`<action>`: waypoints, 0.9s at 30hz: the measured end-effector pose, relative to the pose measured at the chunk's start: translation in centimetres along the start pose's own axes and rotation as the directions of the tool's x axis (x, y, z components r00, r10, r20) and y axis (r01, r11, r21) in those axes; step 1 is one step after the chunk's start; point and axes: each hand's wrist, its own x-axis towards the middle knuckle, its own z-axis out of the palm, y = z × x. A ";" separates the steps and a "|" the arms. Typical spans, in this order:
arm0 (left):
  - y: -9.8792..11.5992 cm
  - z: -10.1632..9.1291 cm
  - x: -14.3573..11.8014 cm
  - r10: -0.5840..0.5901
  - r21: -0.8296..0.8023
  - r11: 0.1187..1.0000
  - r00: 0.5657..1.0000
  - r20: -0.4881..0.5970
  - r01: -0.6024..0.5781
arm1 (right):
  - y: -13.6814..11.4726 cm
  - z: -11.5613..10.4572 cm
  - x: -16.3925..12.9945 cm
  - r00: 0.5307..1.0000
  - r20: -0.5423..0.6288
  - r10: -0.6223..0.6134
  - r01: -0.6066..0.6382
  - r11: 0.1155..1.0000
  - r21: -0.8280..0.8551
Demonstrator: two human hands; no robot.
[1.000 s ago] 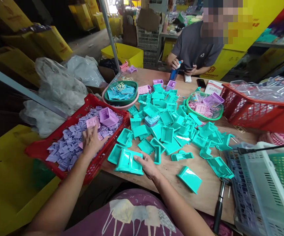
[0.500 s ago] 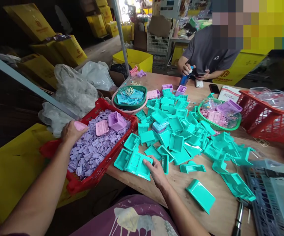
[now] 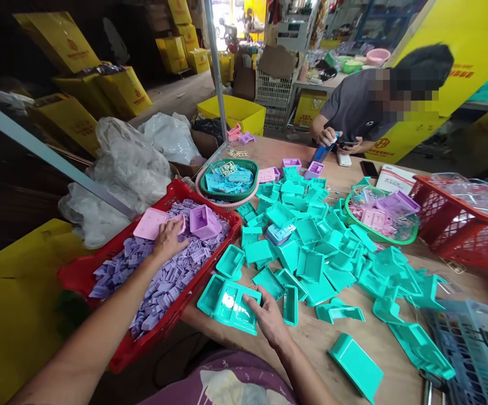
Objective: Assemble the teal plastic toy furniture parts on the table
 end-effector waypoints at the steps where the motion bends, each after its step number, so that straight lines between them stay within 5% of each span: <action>1: -0.6 -0.2 1.1 0.008 -0.005 1.000 1.000 -0.020 -0.008 | -0.1 0.1 0.1 1.000 -0.005 -0.002 0.002 1.000 0.000; 6: -2.5 -2.3 6.6 0.044 -0.020 0.999 0.996 -0.078 -0.046 | -0.3 0.7 0.6 1.000 -0.028 0.010 -0.011 1.000 -0.003; 10: 0.0 -2.8 6.6 0.165 -0.050 0.984 0.978 -0.128 -0.172 | -0.5 0.9 1.1 0.999 -0.039 -0.004 0.002 0.999 -0.043; 15: 2.9 -1.2 4.2 0.331 -0.097 0.942 0.935 0.124 -0.321 | -0.9 0.7 1.6 0.998 -0.058 0.004 -0.007 0.999 -0.051; 20: -0.8 -2.2 6.1 0.376 -0.119 0.925 0.917 0.132 -0.362 | -0.8 0.8 1.7 0.999 -0.038 -0.008 0.005 0.998 -0.061; 27: -6.4 -4.4 8.4 0.622 -0.017 0.779 0.770 0.144 -0.626 | -0.2 1.1 1.4 0.999 -0.040 -0.032 0.029 0.998 -0.058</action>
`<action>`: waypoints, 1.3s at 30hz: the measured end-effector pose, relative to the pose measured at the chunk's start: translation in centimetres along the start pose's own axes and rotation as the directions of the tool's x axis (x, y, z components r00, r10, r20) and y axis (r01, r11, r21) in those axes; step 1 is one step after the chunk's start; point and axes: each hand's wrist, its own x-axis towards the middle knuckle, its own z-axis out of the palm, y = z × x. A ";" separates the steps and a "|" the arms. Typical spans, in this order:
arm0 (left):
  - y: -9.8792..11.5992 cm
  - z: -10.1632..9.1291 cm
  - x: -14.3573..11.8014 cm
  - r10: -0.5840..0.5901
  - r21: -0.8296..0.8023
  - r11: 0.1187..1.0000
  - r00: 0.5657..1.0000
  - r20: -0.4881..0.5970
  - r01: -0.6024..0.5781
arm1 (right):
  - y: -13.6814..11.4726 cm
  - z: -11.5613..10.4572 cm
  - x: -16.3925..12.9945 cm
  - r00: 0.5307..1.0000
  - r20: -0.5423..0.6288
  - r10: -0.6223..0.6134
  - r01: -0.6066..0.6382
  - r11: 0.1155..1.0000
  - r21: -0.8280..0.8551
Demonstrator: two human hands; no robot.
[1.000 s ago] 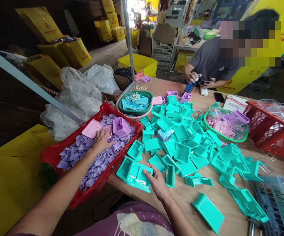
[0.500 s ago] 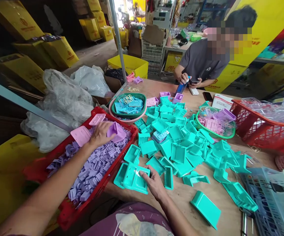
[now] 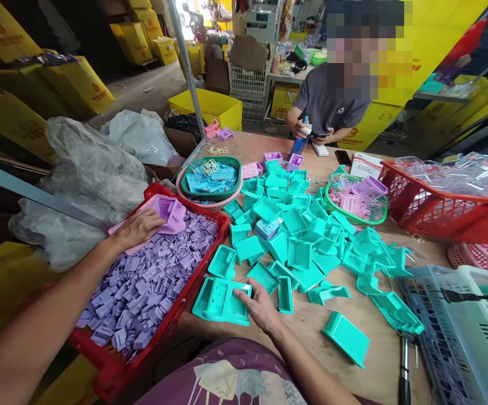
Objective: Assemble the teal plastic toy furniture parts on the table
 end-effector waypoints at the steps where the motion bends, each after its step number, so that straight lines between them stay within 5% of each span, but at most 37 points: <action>1: -0.3 0.2 -0.1 0.016 0.013 1.000 1.000 -0.002 -0.016 | 0.1 0.0 -0.1 1.000 0.001 -0.009 0.009 1.000 -0.001; 5: -0.2 0.9 -0.3 0.038 -0.011 0.999 0.999 0.007 -0.038 | 0.2 0.0 -0.4 1.000 0.002 -0.018 0.018 1.000 -0.006; 9: 1.9 -0.5 -0.9 -0.018 -0.016 1.000 0.996 -0.086 0.017 | 0.0 -0.5 -1.4 0.999 0.013 -0.034 0.035 0.996 -0.079; 11: 4.3 -1.5 -1.5 -0.079 -0.012 0.997 0.976 -0.204 0.078 | -0.1 -1.9 -2.4 0.999 -0.001 -0.042 0.041 0.993 -0.113; 13: 7.8 -1.7 -1.9 -0.151 -0.021 0.988 0.911 -0.384 0.154 | 0.3 -4.4 -3.9 0.999 -0.027 -0.033 0.028 0.986 -0.165; 15: 12.6 -0.6 -2.3 -0.127 -0.077 0.992 0.860 -0.494 0.102 | 1.2 -7.9 -6.1 0.999 -0.044 -0.008 -0.005 0.962 -0.272; 17: 18.4 1.7 -2.5 0.120 -0.211 0.949 0.888 -0.445 -0.234 | 2.8 -11.6 -8.6 0.994 -0.090 0.061 -0.090 0.925 -0.369; 19: 24.7 4.7 -2.4 0.296 -0.336 0.853 0.900 -0.319 -0.400 | 4.9 -14.8 -10.9 0.959 -0.223 0.176 -0.244 0.912 -0.328; 21: 30.4 7.5 -1.6 0.288 -0.444 0.819 0.930 -0.229 -0.363 | 7.2 -17.0 -12.6 0.881 -0.378 0.285 -0.368 0.914 -0.169; 24: 36.5 10.2 0.7 0.074 -0.723 0.687 0.997 -0.022 -0.067 | 10.2 -18.3 -13.5 0.794 -0.507 0.336 -0.379 0.925 0.019; 28: 40.6 10.8 3.6 -0.037 -0.845 0.492 0.975 0.219 0.209 | 11.4 -18.2 -13.8 0.802 -0.502 0.325 -0.267 0.945 0.186; 33: 44.5 9.4 4.5 0.230 -0.846 0.310 0.829 0.509 0.433 | 10.1 -17.5 -15.1 0.844 -0.452 0.289 -0.102 0.914 0.394; 35: 45.7 8.7 4.4 0.318 -0.856 0.182 0.795 0.516 0.483 | 9.5 -17.0 -15.6 0.877 -0.412 0.249 -0.024 0.877 0.479; 39: 46.0 7.7 4.8 0.415 -0.817 -0.201 0.802 0.429 0.541 | 8.4 -16.2 -15.4 0.951 -0.293 0.101 0.061 0.865 0.498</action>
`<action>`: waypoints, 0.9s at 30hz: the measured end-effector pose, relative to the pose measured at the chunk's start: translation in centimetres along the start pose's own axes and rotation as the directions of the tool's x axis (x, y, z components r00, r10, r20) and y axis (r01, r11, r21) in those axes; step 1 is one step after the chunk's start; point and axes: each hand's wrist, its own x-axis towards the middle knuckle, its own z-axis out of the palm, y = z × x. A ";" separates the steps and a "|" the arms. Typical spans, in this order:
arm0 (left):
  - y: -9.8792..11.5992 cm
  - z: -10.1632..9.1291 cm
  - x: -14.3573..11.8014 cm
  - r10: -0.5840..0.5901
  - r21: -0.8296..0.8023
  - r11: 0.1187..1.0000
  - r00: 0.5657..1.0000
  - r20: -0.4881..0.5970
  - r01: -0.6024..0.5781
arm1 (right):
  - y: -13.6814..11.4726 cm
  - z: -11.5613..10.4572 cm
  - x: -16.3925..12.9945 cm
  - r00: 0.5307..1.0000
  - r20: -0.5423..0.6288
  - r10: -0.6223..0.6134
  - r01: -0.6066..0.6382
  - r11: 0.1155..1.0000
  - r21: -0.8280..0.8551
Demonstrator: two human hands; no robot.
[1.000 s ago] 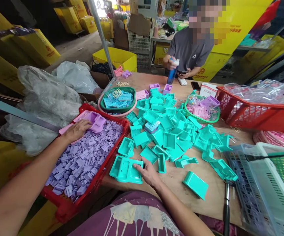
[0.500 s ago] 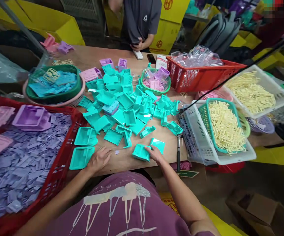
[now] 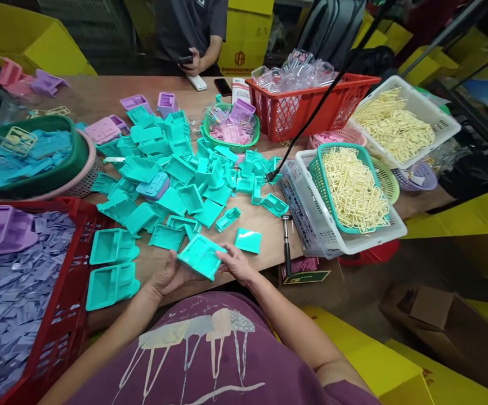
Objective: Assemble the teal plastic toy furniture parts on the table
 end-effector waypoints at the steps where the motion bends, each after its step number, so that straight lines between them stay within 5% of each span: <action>1: 0.3 -0.4 -0.1 0.020 -0.046 0.999 0.998 -0.056 -0.022 | -0.2 0.2 0.2 1.000 0.006 -0.027 0.027 0.997 -0.068; 3: 0.9 -1.5 -0.3 0.075 0.033 0.997 0.966 -0.246 -0.069 | -0.8 0.9 0.7 0.994 -0.037 -0.100 0.088 0.967 -0.241; 5: 1.5 -2.4 -0.6 0.149 0.276 0.960 0.926 -0.347 -0.051 | -1.5 2.0 1.2 0.979 -0.079 -0.185 0.139 0.905 -0.403; 10: 2.4 -2.2 -1.6 0.017 0.611 0.768 0.948 -0.319 0.192 | -2.5 5.5 1.2 0.969 0.082 -0.233 0.238 0.787 -0.570; 12: 2.2 -1.8 -1.9 0.003 0.602 0.770 0.944 -0.331 0.209 | -2.8 4.8 1.2 0.965 -0.006 -0.260 0.195 0.740 -0.643; 14: 1.6 -1.5 -2.3 0.039 0.541 0.829 0.952 -0.303 0.139 | -2.9 2.5 1.7 0.913 -0.269 -0.307 0.015 0.685 -0.729; 17: 0.8 -1.5 -2.6 0.086 0.292 0.956 0.957 -0.276 -0.001 | -2.7 -1.7 3.3 0.713 -0.670 -0.206 -0.480 0.554 -0.681; 19: 0.6 -1.5 -2.7 0.083 0.121 0.992 0.949 -0.304 -0.048 | -2.1 -3.5 4.7 0.625 -0.775 -0.092 -0.680 0.423 -0.599; 20: 0.7 -1.5 -2.7 0.076 0.064 0.996 0.942 -0.327 -0.058 | -1.8 -3.9 5.2 0.618 -0.785 -0.048 -0.713 0.388 -0.585; 24: 1.2 -1.9 -2.4 0.095 -0.097 0.985 0.915 -0.393 -0.144 | -1.5 -4.0 5.2 0.665 -0.747 -0.020 -0.682 0.392 -0.618; 27: 2.0 -1.9 -2.2 0.146 -0.182 0.956 0.909 -0.390 -0.232 | -2.6 -3.3 2.6 0.887 -0.458 -0.052 -0.300 0.691 -0.658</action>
